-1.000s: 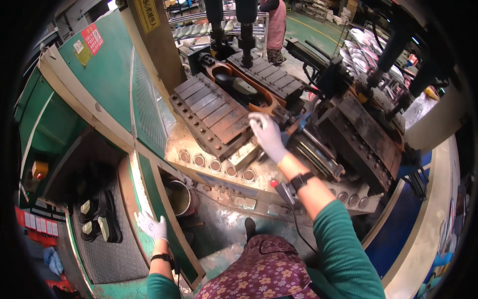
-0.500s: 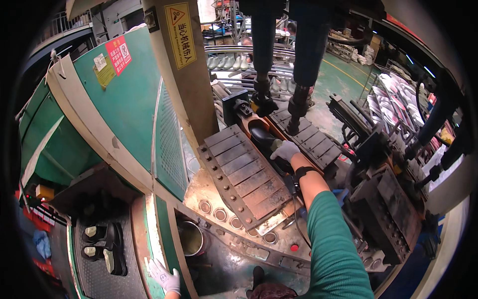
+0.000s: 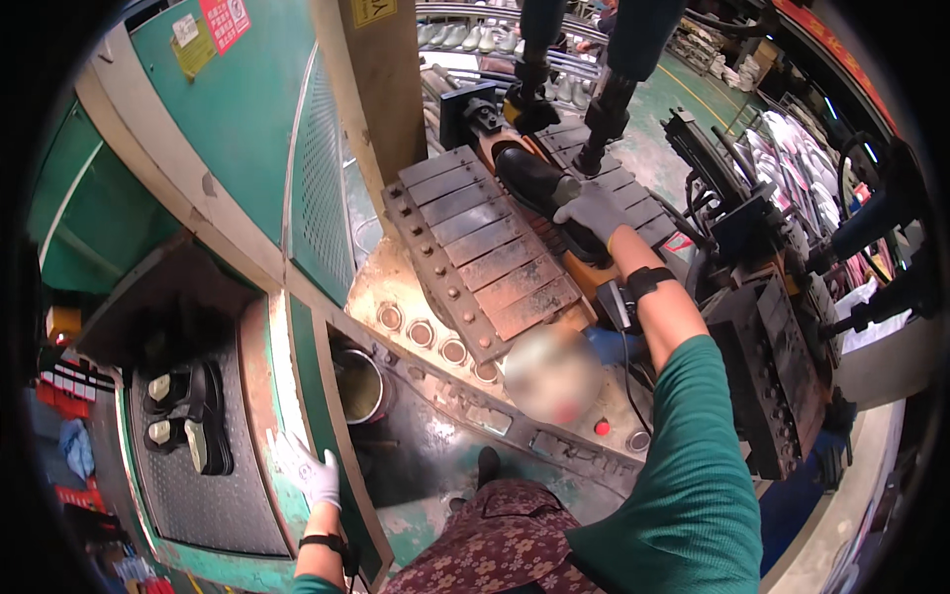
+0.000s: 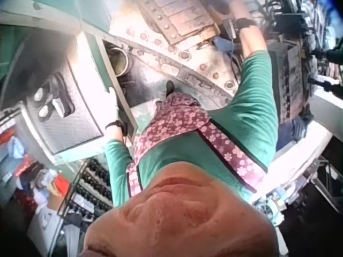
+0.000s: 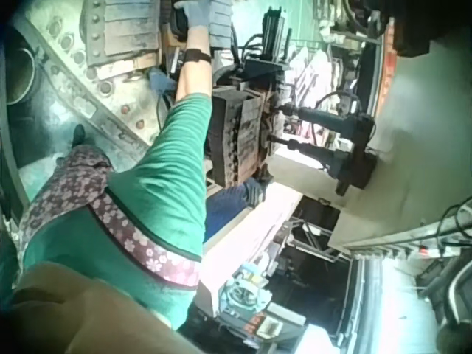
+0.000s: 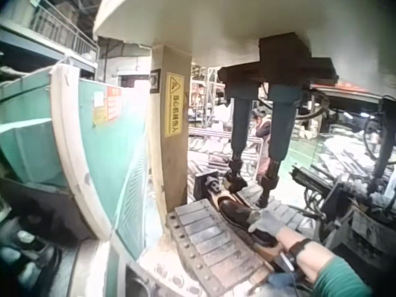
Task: Operating a shoe lasting machine and placing shoe components on a conveyor belt.
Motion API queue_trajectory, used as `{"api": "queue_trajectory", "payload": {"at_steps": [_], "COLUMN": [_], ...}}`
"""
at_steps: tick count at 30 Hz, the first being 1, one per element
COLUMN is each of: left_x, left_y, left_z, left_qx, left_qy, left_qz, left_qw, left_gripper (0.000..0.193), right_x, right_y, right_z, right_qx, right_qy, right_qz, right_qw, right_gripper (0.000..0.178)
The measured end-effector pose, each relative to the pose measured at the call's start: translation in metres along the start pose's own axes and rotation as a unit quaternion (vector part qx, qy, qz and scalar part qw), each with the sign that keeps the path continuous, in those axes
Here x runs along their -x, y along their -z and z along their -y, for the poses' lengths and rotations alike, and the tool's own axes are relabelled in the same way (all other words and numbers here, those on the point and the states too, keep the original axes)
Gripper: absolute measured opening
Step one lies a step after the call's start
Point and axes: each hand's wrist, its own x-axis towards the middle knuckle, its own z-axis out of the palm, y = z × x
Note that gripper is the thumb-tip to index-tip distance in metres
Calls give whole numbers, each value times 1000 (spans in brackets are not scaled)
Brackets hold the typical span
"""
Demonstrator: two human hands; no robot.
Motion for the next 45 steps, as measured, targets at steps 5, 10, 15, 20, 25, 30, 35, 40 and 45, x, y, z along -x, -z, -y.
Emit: {"api": "queue_trajectory", "payload": {"at_steps": [5, 10, 15, 20, 25, 30, 35, 40, 45], "left_x": [10, 13, 19, 74, 68, 36, -43, -118, -161], "left_y": [-17, -27, 7, 86, 124, 88, 50, 12, -10], "left_z": [15, 31, 18, 17, 129, 307, 429, 492, 490], "left_qx": [155, 132, 586, 876, 962, 967, 969, 957, 941], "left_qy": [31, -19, -1, -19, 77, 174, 227, 251, 282], "left_qz": [70, -146, -32, 213, 160, 98, -1, -59, -40], "left_qw": [985, 980, 810, 432, 208, 155, 100, 136, 184], "left_gripper": [67, 66, 55, 71, 52, 66, 49, 51, 64], "right_x": [31, 126, 264, 379, 490, 560, 609, 642, 662], "right_y": [4, 45, 18, -77, -173, -208, -248, -258, -243], "right_z": [-10, 31, 136, 264, 402, 478, 416, 334, 291], "right_qx": [137, -181, -278, -282, -67, -98, -56, 31, -56], "right_qy": [95, 149, 125, 200, 377, 526, 445, 288, 123], "right_qz": [-104, 40, 131, 184, 129, 130, 287, 393, 362], "right_qw": [981, 971, 943, 920, 915, 835, 847, 873, 922], "right_gripper": [68, 64, 67, 69, 88, 77, 60, 61, 56]}}
